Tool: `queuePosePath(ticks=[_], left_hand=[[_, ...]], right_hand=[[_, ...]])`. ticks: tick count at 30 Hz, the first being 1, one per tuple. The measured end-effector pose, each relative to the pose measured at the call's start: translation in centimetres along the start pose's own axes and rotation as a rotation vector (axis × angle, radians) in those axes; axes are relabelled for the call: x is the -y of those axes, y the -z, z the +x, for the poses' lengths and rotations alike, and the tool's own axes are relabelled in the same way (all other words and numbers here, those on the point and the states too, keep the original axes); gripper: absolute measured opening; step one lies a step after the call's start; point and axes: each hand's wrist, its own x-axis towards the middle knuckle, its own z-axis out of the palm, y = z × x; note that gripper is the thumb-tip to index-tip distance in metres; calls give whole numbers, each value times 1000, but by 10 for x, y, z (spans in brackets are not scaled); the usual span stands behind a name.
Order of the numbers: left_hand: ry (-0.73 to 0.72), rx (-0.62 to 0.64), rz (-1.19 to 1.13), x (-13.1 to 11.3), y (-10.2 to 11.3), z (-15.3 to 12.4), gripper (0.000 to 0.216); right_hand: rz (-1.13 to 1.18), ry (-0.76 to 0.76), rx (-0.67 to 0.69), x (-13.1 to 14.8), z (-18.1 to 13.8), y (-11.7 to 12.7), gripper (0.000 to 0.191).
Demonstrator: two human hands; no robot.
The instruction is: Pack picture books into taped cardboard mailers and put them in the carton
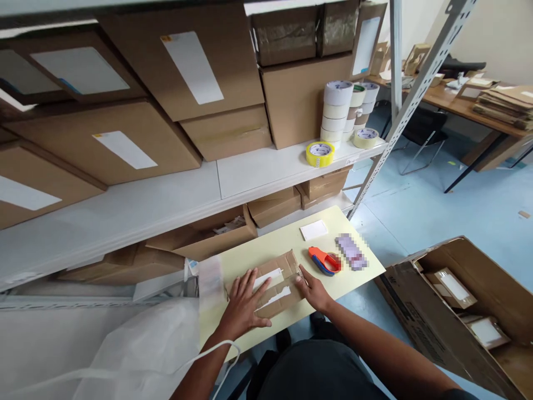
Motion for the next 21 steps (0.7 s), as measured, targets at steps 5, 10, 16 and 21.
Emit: queuePosePath(ticks=[5,10,16,21], left_hand=[[641,-383,-395,1,-22,-33,72],[1071,-235,-945,9,-42,-54,49],[882,-537,-1088,9,-13,-49,54],[905,-542,-1250,10,-29,-60,60]], right_hand=[[-108,-59,-112,16,8,10,57],[-255,-44,-83,55,20,12,30],[-125,59,-235,84,23,14,30],[-107,58,-139,44,7,8,32]])
